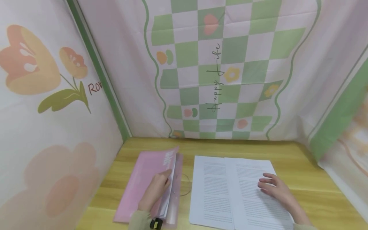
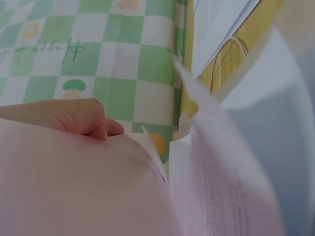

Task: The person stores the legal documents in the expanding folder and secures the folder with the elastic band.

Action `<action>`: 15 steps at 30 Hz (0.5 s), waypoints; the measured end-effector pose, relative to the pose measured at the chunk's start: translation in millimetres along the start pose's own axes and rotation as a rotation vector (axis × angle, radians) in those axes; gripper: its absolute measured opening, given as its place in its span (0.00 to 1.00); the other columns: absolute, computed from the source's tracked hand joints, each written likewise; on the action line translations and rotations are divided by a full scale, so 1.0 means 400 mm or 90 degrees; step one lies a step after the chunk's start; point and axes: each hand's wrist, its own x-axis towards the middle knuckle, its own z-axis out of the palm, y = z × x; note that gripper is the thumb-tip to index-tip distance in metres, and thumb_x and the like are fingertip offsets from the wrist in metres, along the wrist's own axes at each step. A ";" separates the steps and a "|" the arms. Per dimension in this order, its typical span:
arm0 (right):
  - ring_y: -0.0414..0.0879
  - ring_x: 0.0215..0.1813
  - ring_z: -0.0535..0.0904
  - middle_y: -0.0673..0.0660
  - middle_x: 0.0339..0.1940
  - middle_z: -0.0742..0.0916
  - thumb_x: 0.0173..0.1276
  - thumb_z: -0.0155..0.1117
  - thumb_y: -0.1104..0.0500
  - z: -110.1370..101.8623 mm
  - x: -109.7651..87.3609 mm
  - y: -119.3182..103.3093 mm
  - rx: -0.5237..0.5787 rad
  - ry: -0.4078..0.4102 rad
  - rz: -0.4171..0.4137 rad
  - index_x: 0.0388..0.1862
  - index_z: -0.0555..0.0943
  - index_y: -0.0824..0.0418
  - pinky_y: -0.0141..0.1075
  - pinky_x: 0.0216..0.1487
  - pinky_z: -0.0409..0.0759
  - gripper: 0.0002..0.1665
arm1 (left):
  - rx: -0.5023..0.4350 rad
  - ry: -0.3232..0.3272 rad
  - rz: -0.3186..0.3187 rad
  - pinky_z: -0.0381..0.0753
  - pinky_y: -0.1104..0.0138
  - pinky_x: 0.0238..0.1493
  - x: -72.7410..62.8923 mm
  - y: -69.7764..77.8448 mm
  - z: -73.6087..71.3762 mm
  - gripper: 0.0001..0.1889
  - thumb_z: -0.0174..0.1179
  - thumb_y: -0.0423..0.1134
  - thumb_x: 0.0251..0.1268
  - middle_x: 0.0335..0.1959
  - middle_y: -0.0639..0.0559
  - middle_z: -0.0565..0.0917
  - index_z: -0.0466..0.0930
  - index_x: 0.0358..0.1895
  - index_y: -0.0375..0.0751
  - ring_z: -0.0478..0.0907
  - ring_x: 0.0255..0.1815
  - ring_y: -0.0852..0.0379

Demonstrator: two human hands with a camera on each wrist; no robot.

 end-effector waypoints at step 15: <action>0.22 0.38 0.78 0.68 0.50 0.84 0.71 0.59 0.64 -0.052 -0.010 0.025 -0.023 0.020 0.022 0.70 0.51 0.83 0.26 0.43 0.84 0.40 | -0.004 -0.009 -0.009 0.67 0.81 0.18 0.002 -0.001 0.000 0.16 0.53 0.25 0.65 0.19 0.56 0.73 0.79 0.55 0.27 0.63 0.17 0.71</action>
